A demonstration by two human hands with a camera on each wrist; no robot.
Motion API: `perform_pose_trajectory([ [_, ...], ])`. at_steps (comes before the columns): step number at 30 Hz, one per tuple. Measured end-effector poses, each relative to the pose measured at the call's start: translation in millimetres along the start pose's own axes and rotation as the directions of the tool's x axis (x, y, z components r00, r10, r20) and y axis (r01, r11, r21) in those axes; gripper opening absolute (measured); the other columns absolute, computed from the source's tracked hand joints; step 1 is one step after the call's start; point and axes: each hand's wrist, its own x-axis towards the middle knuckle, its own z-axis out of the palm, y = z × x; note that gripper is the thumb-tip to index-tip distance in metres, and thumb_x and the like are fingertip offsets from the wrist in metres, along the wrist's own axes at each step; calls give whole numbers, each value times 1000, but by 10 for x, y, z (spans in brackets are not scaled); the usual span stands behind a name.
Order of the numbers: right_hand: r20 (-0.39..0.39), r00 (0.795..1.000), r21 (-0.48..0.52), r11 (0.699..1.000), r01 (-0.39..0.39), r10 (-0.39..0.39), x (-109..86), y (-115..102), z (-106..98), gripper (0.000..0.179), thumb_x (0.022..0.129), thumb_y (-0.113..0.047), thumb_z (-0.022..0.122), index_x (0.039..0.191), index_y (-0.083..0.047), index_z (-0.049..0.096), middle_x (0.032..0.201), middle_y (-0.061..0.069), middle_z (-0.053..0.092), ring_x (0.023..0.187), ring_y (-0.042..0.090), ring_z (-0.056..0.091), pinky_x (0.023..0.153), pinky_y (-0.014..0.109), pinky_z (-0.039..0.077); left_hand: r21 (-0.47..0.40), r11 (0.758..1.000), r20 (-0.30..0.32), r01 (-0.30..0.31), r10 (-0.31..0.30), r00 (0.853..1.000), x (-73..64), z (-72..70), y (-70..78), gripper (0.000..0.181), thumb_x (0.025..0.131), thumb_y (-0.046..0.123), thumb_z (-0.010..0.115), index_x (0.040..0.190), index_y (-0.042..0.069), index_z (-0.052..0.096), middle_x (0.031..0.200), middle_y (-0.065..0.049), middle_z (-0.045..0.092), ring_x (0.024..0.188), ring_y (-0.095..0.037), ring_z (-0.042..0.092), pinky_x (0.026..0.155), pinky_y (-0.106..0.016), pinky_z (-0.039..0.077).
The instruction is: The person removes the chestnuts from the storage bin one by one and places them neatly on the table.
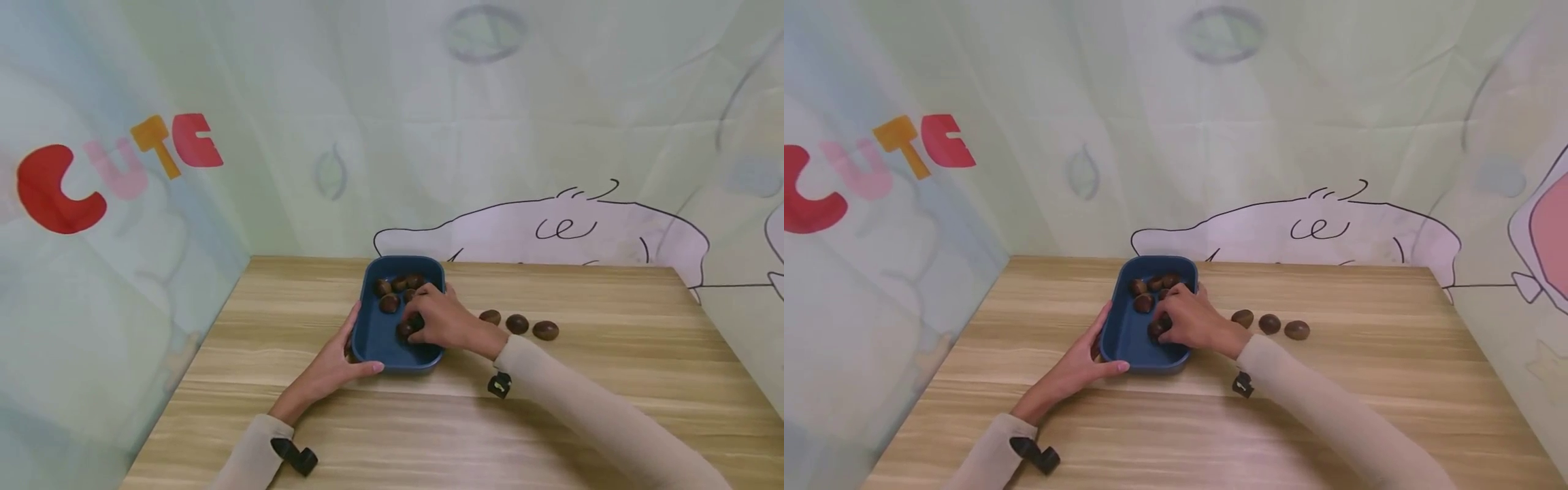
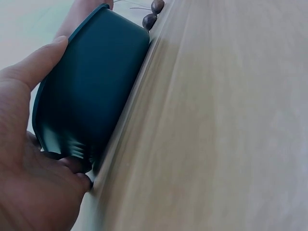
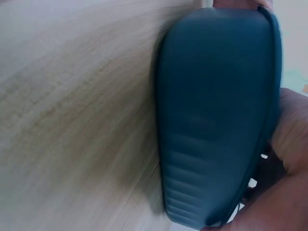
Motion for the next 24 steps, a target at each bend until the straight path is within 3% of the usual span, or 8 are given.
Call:
perform_pose_trajectory([
  [12, -141, 990, 119, 993, 4, 13, -229, -11, -109, 35, 91, -26, 93, 122, -14, 82, 122, 4, 76, 136, 32, 54, 116, 68, 37, 9, 1000, -9, -7, 7, 1000, 6, 6, -16, 125, 90, 41, 92, 179, 33, 4, 185, -8, 12, 168, -36, 19, 131, -67, 16],
  [24, -229, 970, 210, 977, -38, 87, -513, 124, -206, 30, 89, -23, 92, 116, -15, 81, 117, 0, 74, 127, 28, 57, 110, 67, 40, -17, 1000, -4, -14, 14, 1000, 4, 6, -20, 126, 89, 39, 94, 179, 33, 4, 184, -8, 12, 167, -34, 22, 132, -61, 20],
])
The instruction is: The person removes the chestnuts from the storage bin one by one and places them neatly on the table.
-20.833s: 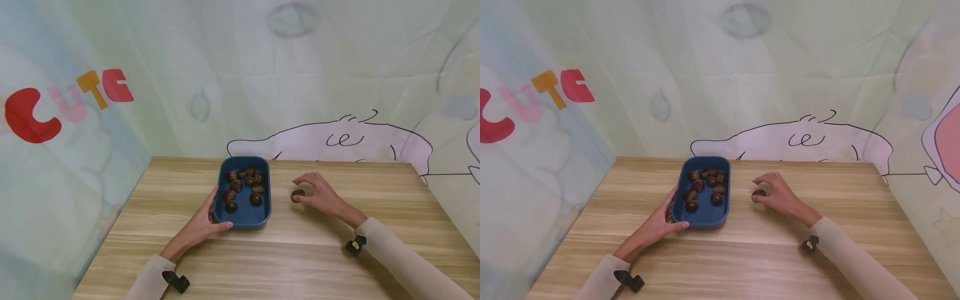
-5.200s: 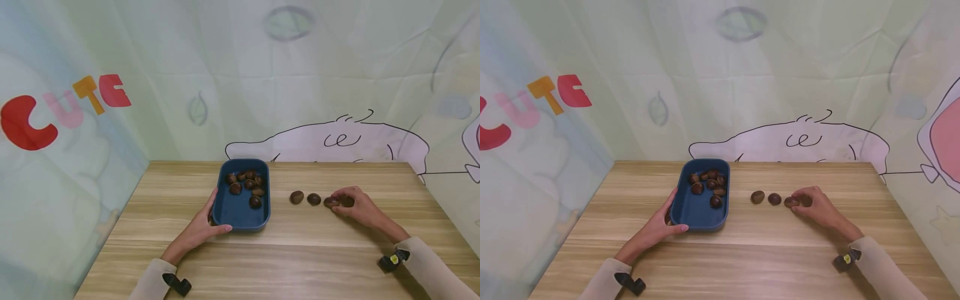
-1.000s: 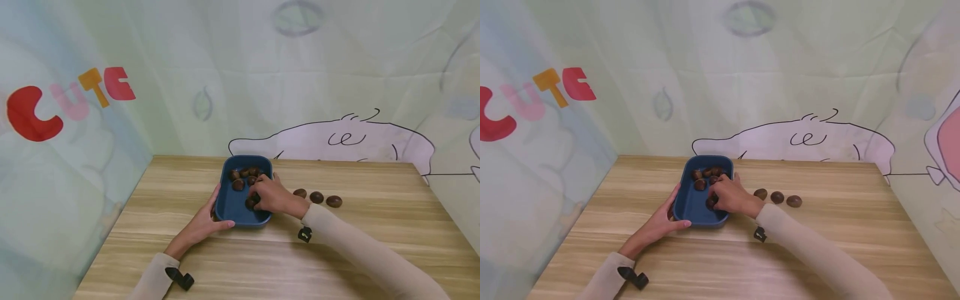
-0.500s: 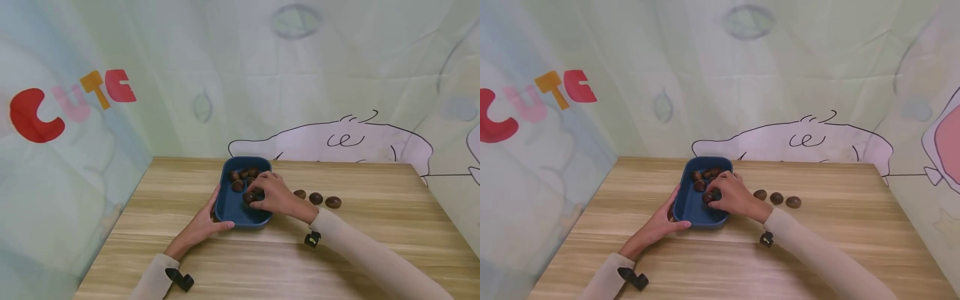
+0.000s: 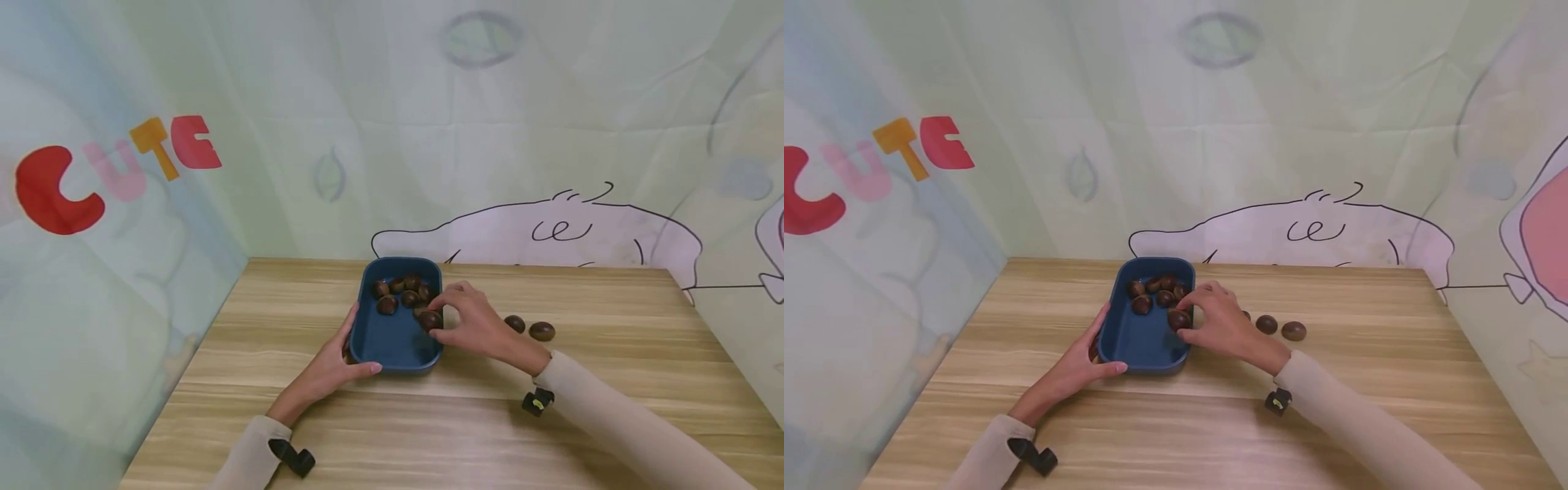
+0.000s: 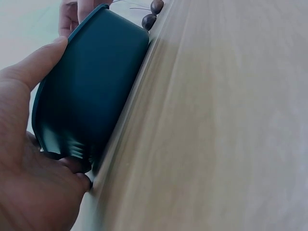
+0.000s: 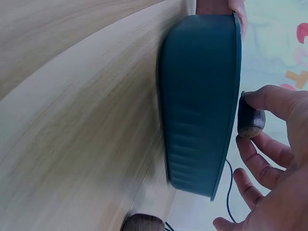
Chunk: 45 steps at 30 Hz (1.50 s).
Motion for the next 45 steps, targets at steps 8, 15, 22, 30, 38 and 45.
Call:
perform_pose_trajectory([
  [8, -2, 999, -39, 999, 35, -35, -98, 68, -69, 32, 88, -22, 92, 116, -14, 81, 111, -2, 73, 124, 29, 58, 108, 65, 43, 1, 1000, 0, 0, 0, 1000, -4, -5, 1, 127, 89, 41, 93, 179, 32, 5, 185, -8, 11, 168, -35, 18, 132, -63, 19],
  [15, -28, 999, -38, 999, 19, -20, -218, 130, -154, 32, 85, -20, 93, 114, -17, 81, 110, -5, 74, 124, 28, 59, 104, 60, 45, -7, 1000, 0, 4, -4, 1000, -2, 12, 11, 127, 89, 40, 94, 179, 31, 4, 184, -8, 12, 167, -36, 22, 132, -63, 20],
  [22, -68, 997, -33, 999, 27, -29, -341, 227, -259, 33, 84, -14, 94, 114, -13, 81, 111, -1, 76, 121, 29, 60, 99, 55, 49, 1, 1000, -5, 5, -5, 1000, -9, 13, 16, 126, 90, 37, 93, 179, 31, 4, 184, -8, 13, 167, -36, 23, 132, -63, 20],
  [30, -118, 993, -31, 999, -10, 6, -527, 338, -431, 33, 81, -6, 95, 110, -14, 82, 111, 2, 75, 116, 30, 59, 89, 48, 50, -8, 1000, 2, 11, -11, 1000, -11, 17, 14, 126, 90, 36, 93, 179, 30, 4, 184, -8, 12, 168, -34, 20, 132, -61, 20],
  [38, -168, 985, -54, 997, -57, 47, -738, 468, -634, 35, 80, -3, 96, 110, -12, 80, 115, 5, 75, 117, 31, 59, 96, 52, 50, -4, 1000, 6, 5, -5, 1000, -10, 15, 7, 127, 90, 37, 94, 179, 31, 4, 184, -8, 12, 168, -33, 20, 132, -59, 20],
  [45, -198, 974, -55, 990, -127, 114, -884, 560, -795, 33, 83, -5, 95, 112, -9, 80, 119, 9, 75, 120, 33, 59, 98, 58, 49, -1, 1000, 8, 7, -7, 1000, -6, 6, -3, 126, 91, 37, 93, 179, 32, 3, 184, -8, 13, 167, -33, 22, 132, -58, 22],
])
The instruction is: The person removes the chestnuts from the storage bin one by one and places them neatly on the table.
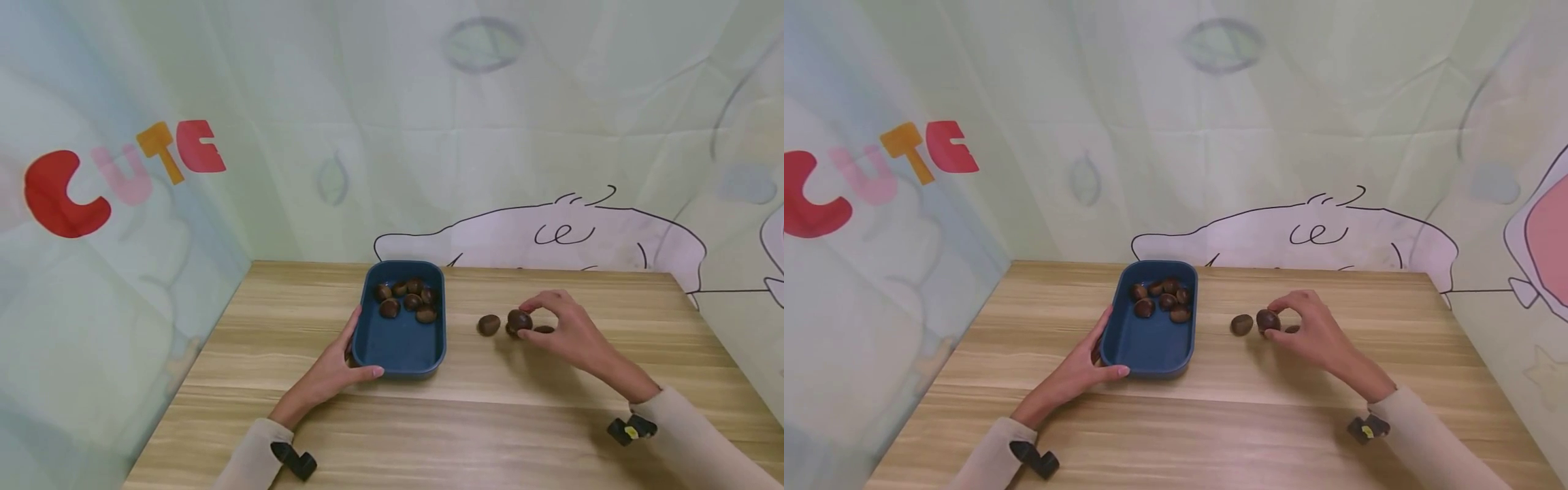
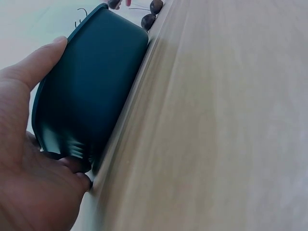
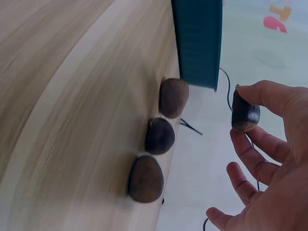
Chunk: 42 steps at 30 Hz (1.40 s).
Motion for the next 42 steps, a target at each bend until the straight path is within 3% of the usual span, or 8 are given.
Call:
perform_pose_trajectory([
  [5, -20, 1000, -22, 999, -24, 23, -60, 70, -64, 35, 84, -9, 96, 114, -8, 80, 118, 10, 75, 119, 32, 60, 98, 53, 47, 3, 1000, -2, 1, -1, 1000, -8, -1, 4, 126, 91, 38, 93, 179, 32, 3, 184, -8, 12, 168, -33, 21, 132, -59, 21],
  [11, -27, 998, -22, 998, -65, 65, -131, 166, -126, 35, 86, -11, 95, 117, -4, 80, 120, 16, 74, 119, 35, 59, 96, 57, 47, 2, 1000, -6, 3, -3, 1000, -10, 4, 9, 126, 90, 38, 93, 179, 33, 4, 185, -7, 11, 168, -33, 19, 132, -62, 19],
  [21, -23, 988, -17, 989, -150, 150, -249, 358, -220, 36, 87, -11, 93, 119, -1, 78, 124, 22, 73, 123, 39, 57, 101, 62, 44, -38, 999, 3, 0, 0, 1000, -9, 5, -15, 126, 90, 36, 93, 179, 31, 3, 185, -7, 11, 167, -33, 25, 131, -58, 25],
  [36, -41, 974, -59, 973, -225, 223, -447, 639, -291, 39, 90, -13, 92, 122, 3, 77, 124, 26, 74, 120, 38, 57, 97, 58, 44, -34, 999, 7, 0, 0, 1000, 6, 4, 5, 125, 90, 36, 93, 179, 31, 5, 184, -11, 15, 164, -38, 32, 129, -62, 28],
  [42, -10, 963, -30, 963, -268, 268, -505, 690, -302, 40, 93, -16, 90, 125, 3, 75, 129, 30, 71, 128, 48, 55, 102, 70, 42, -39, 999, 9, -10, 10, 1000, -4, -4, 21, 126, 90, 36, 93, 179, 29, 4, 184, -13, 15, 164, -39, 32, 129, -63, 28],
])
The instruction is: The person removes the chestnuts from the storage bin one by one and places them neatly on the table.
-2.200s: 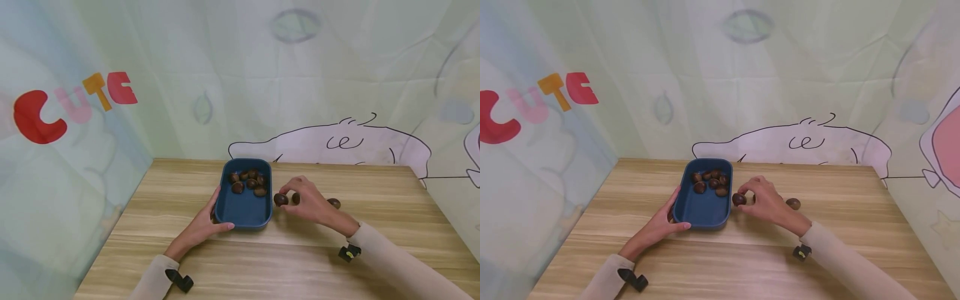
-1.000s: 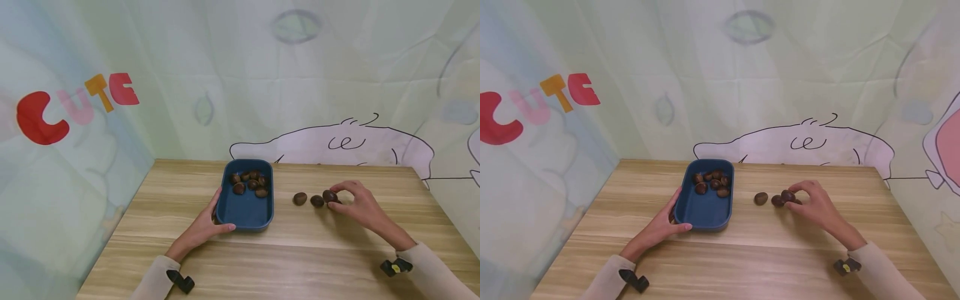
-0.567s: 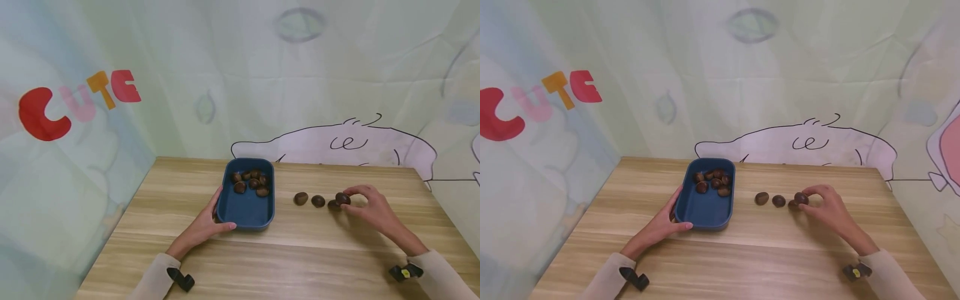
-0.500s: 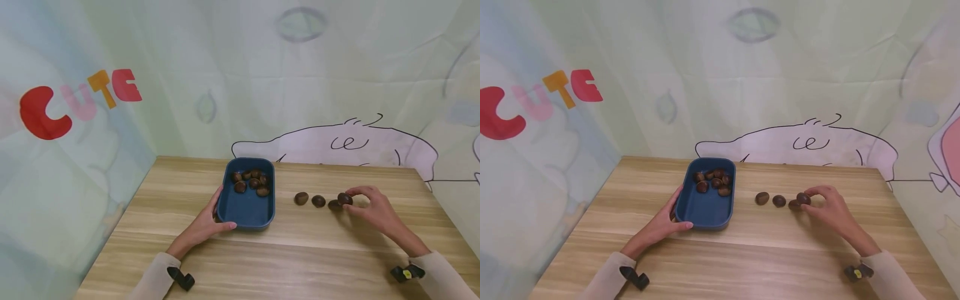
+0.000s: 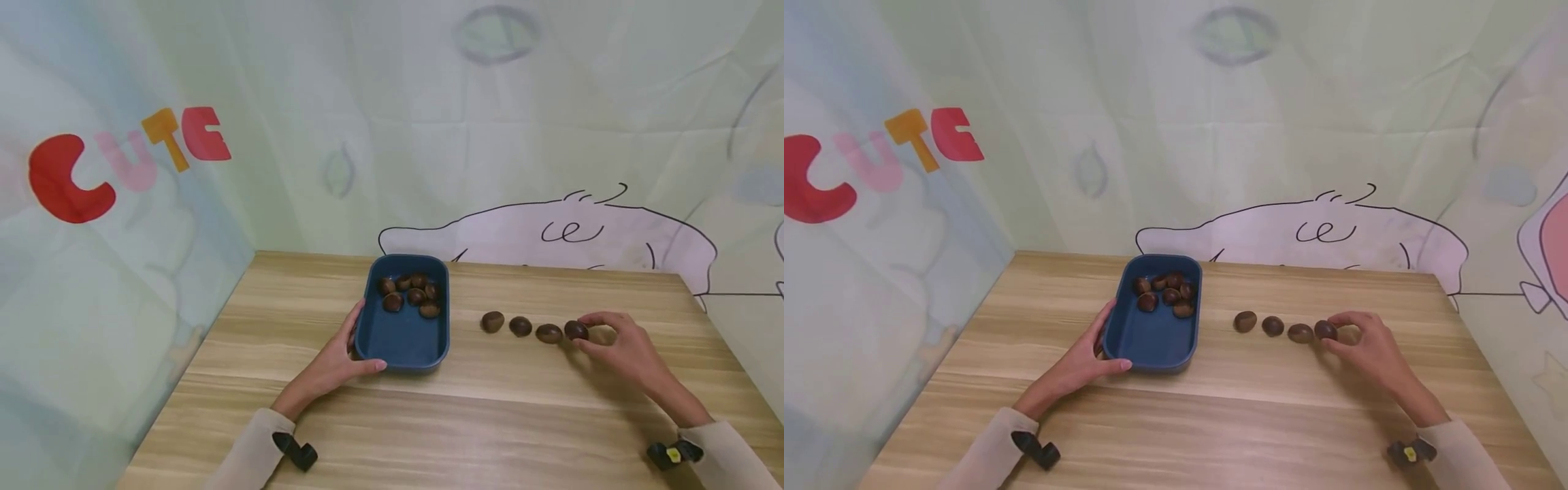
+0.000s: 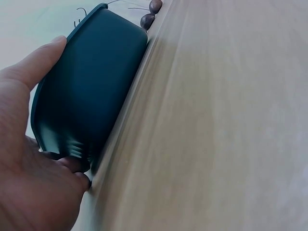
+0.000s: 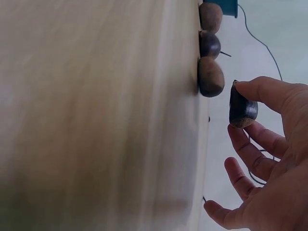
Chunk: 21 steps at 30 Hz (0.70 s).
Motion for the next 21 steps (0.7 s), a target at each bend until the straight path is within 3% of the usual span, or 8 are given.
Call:
perform_pose_trajectory([
  [5, 29, 999, 5, 999, -35, 35, -38, 70, 18, 45, 94, -21, 90, 128, 4, 73, 132, 32, 69, 131, 54, 52, 104, 76, 38, 10, 1000, -5, 8, -8, 1000, 3, -6, 14, 127, 89, 38, 94, 179, 29, 5, 184, -12, 14, 164, -39, 31, 129, -62, 27],
  [21, 46, 999, -7, 1000, -19, 19, -66, 92, 82, 44, 89, -16, 93, 123, 6, 75, 128, 32, 71, 126, 53, 55, 104, 74, 38, 5, 1000, -5, 15, -15, 1000, 5, -8, 0, 126, 90, 37, 93, 179, 29, 5, 184, -11, 14, 164, -39, 32, 130, -62, 26],
])
